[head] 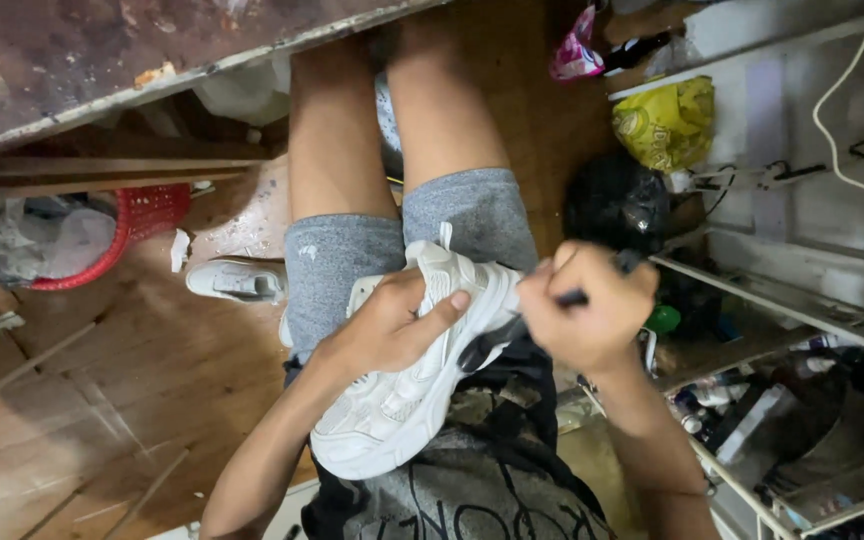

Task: The person scrubs a white sneaker using a brush and soapy water. They repeatedly dip the brush into a blue bowl of water and an orange bowl of soapy solution while holding the shoe on their lap. The person scrubs the upper, sides, and sole of the shoe with the brush.

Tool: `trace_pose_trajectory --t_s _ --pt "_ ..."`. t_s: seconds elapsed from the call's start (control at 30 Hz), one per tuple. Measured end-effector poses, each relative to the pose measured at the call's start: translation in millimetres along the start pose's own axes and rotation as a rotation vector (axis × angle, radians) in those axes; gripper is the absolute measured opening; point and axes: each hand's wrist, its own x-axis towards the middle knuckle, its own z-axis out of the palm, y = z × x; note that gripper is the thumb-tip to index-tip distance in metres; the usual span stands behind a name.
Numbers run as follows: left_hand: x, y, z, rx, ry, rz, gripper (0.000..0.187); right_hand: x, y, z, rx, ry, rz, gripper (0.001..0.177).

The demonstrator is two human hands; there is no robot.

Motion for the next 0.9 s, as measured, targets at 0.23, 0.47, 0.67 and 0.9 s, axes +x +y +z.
trace_pose_trajectory --t_s 0.23,0.47,0.67,0.9 --pt "-3.4 -9.8 -2.3 0.005 -0.015 -0.017 0.035 4.2 2.4 4.1 0.058 0.049 -0.010 0.038" --pt "-5.2 -4.5 1.4 -0.009 -0.005 -0.068 0.034 -0.9 17.2 2.8 0.007 0.018 0.029 0.033" --pt "1.3 -3.4 -4.0 -0.047 0.031 -0.093 0.034 -33.6 28.3 -5.7 -0.089 0.171 0.005 0.035" --pt "-1.4 -7.7 -1.1 0.023 0.003 -0.045 0.032 -23.1 3.3 -10.2 0.096 0.134 -0.100 0.039"
